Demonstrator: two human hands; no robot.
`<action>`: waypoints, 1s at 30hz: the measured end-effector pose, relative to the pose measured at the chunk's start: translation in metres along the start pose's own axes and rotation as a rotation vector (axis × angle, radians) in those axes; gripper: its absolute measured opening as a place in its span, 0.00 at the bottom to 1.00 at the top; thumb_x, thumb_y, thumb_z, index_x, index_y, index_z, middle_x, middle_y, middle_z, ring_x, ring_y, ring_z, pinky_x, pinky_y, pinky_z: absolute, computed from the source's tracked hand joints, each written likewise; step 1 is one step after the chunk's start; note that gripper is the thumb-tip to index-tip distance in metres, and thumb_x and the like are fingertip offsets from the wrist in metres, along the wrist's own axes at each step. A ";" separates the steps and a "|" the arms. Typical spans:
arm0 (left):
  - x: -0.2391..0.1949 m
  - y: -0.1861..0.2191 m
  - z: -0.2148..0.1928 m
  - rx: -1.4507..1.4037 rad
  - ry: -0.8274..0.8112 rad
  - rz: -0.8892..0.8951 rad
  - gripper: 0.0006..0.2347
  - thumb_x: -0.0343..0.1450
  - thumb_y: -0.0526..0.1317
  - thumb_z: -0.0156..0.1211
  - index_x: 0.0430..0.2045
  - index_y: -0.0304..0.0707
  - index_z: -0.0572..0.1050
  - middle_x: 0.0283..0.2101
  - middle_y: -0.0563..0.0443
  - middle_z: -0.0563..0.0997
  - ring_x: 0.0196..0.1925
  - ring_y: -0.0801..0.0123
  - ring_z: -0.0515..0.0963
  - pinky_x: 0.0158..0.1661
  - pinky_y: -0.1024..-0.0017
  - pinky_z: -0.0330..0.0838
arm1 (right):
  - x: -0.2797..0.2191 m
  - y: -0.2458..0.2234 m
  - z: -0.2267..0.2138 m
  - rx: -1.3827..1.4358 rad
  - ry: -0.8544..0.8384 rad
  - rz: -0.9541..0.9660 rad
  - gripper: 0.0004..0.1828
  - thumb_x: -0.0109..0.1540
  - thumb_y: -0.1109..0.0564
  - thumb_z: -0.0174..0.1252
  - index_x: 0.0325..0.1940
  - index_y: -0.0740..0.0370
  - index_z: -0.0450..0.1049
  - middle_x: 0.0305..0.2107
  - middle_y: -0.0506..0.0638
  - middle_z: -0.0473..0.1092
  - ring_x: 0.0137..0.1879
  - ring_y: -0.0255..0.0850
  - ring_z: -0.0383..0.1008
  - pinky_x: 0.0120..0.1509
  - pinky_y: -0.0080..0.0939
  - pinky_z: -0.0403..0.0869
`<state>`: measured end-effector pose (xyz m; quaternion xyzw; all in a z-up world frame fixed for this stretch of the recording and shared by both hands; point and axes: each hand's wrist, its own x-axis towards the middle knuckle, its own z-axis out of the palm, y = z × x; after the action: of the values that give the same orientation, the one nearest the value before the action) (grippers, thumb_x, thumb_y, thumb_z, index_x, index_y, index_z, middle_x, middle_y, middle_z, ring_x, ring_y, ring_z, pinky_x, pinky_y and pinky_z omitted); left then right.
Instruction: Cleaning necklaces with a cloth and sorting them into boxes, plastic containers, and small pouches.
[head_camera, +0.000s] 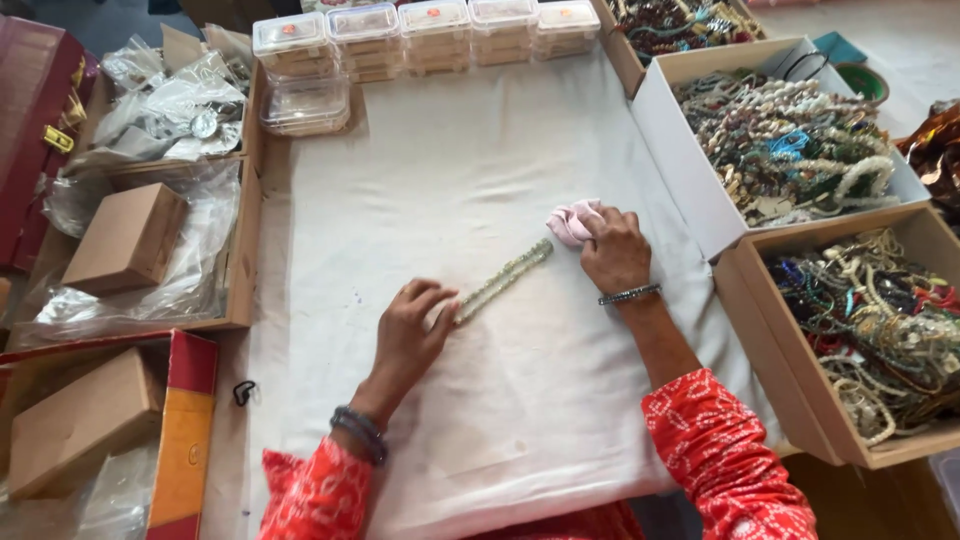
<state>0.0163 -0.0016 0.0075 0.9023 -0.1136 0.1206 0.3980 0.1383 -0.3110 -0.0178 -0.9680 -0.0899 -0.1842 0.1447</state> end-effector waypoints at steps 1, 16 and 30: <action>0.009 0.002 0.006 0.003 -0.003 -0.002 0.09 0.72 0.43 0.64 0.40 0.40 0.83 0.47 0.48 0.81 0.49 0.64 0.80 0.46 0.66 0.79 | -0.001 -0.002 0.001 0.003 -0.002 0.002 0.25 0.56 0.65 0.58 0.56 0.51 0.80 0.57 0.51 0.73 0.58 0.52 0.71 0.59 0.50 0.76; 0.110 0.009 0.091 0.586 -0.234 0.199 0.09 0.70 0.41 0.64 0.35 0.36 0.76 0.43 0.48 0.78 0.44 0.63 0.77 0.41 0.63 0.75 | 0.003 0.001 -0.001 0.108 0.014 0.059 0.23 0.57 0.59 0.64 0.57 0.48 0.79 0.53 0.50 0.73 0.57 0.51 0.72 0.57 0.50 0.77; 0.089 0.092 -0.027 -0.098 0.190 0.512 0.08 0.71 0.29 0.63 0.42 0.37 0.79 0.40 0.47 0.84 0.43 0.58 0.81 0.43 0.64 0.77 | 0.006 -0.001 -0.007 0.141 -0.016 0.097 0.24 0.56 0.59 0.64 0.57 0.46 0.78 0.53 0.48 0.73 0.57 0.49 0.71 0.57 0.50 0.76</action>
<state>0.0688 -0.0515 0.1163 0.8086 -0.3057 0.2956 0.4065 0.1411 -0.3119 -0.0088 -0.9601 -0.0567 -0.1623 0.2207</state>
